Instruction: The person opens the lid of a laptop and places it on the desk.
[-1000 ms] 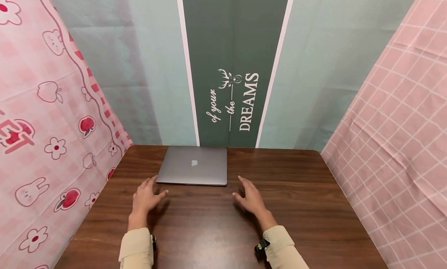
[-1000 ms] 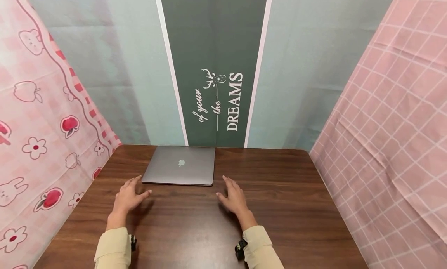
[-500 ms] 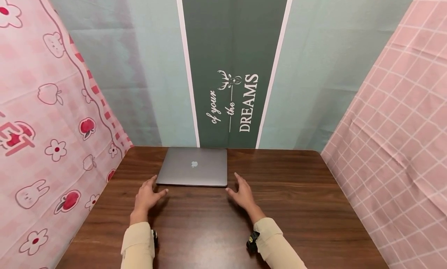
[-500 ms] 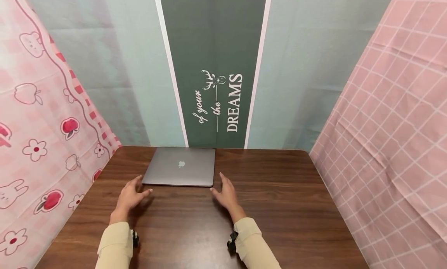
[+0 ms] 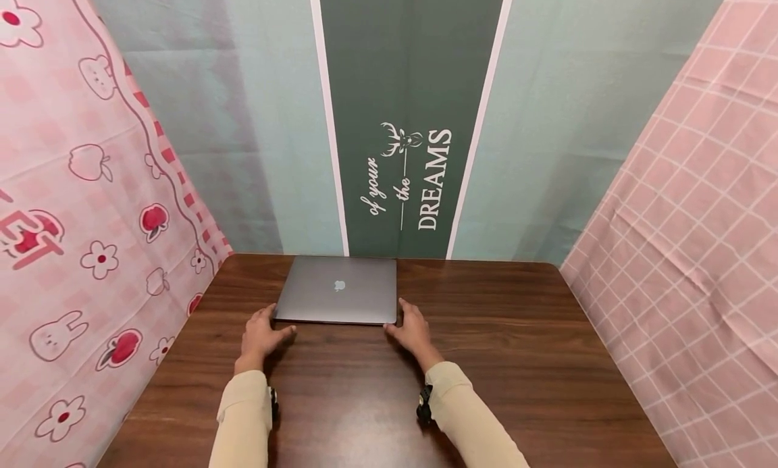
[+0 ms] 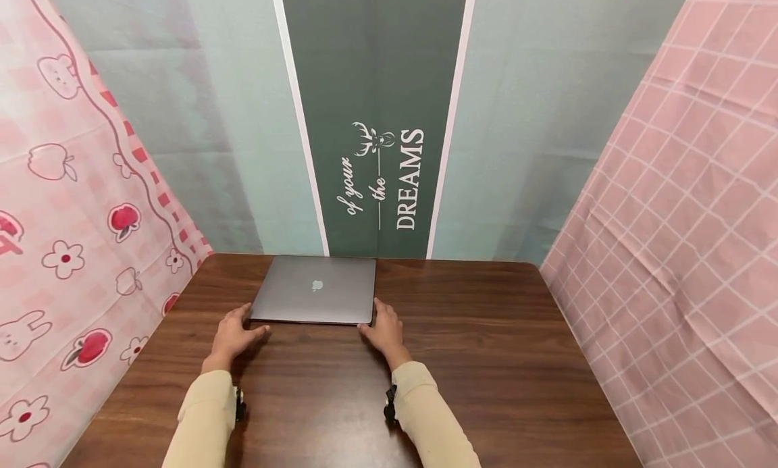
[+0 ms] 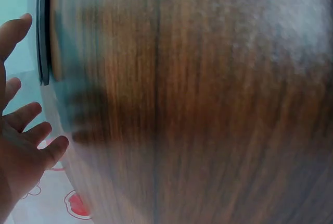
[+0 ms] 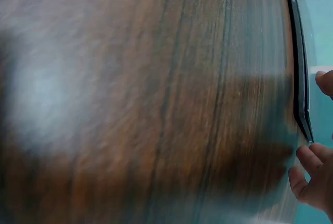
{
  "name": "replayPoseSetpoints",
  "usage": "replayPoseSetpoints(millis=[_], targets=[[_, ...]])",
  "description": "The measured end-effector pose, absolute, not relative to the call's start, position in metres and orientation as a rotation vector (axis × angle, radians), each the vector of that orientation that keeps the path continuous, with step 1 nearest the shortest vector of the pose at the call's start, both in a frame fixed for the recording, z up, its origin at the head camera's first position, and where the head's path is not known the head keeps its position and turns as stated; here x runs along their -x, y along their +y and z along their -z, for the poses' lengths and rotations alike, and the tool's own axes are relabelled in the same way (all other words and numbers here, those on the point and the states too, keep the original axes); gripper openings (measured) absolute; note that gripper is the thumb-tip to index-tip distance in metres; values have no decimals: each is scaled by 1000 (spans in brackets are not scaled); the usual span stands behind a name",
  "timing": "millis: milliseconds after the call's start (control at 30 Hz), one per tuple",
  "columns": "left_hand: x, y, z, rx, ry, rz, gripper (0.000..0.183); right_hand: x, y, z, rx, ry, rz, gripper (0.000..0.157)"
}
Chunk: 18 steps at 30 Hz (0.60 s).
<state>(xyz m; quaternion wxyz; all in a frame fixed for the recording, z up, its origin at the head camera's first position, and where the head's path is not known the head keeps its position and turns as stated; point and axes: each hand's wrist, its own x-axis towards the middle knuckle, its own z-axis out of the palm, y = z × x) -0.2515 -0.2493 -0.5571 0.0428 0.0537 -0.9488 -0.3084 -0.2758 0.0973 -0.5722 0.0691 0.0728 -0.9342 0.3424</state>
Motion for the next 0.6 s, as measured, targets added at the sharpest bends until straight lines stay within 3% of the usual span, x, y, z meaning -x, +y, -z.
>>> replayPoseSetpoints(millis=[333,600], targets=[[261,-249,561,-270,-2954,1052,84,285,84,574,-59,-2910,-817,78],[264,-250,558,-337,-2984,1104,85,284,82,575,11,-2924,-822,67]])
